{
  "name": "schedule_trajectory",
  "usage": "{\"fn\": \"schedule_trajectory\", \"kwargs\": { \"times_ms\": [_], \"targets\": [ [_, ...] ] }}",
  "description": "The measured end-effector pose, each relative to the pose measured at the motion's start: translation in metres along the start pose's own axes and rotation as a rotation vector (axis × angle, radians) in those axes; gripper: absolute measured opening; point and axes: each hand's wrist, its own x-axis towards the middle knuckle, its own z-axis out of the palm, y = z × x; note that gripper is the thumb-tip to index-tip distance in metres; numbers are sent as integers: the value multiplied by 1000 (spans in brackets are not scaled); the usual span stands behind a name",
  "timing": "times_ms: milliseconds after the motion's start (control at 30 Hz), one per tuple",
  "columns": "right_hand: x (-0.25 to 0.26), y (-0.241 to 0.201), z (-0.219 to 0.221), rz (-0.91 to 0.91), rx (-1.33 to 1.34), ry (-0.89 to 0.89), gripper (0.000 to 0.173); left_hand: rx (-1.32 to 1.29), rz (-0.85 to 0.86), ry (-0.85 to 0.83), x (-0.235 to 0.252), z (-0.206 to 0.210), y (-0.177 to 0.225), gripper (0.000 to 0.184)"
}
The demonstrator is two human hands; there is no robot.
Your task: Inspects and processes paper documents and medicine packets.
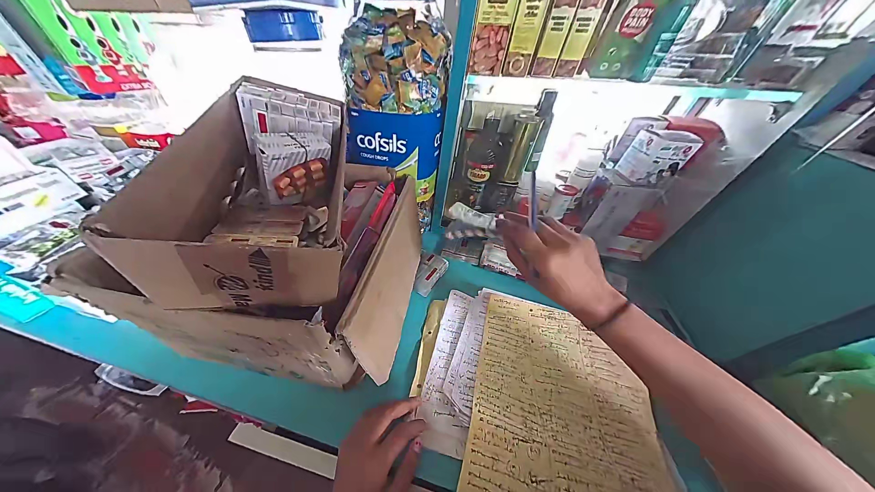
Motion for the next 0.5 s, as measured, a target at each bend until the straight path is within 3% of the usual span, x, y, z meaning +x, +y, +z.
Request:
{"fn": "schedule_trajectory", "kwargs": {
  "times_ms": [67,133,500],
  "targets": [
    [-17,-11,-29,-314,-152,120,24,20,-4,2,1,1,1,28],
    [-33,-22,-52,-470,-196,193,22,29,-2,6,1,2,2,28],
    [-64,-52,-98,-573,-122,173,20,43,19,59,-2,7,-1,30]
  ]
}}
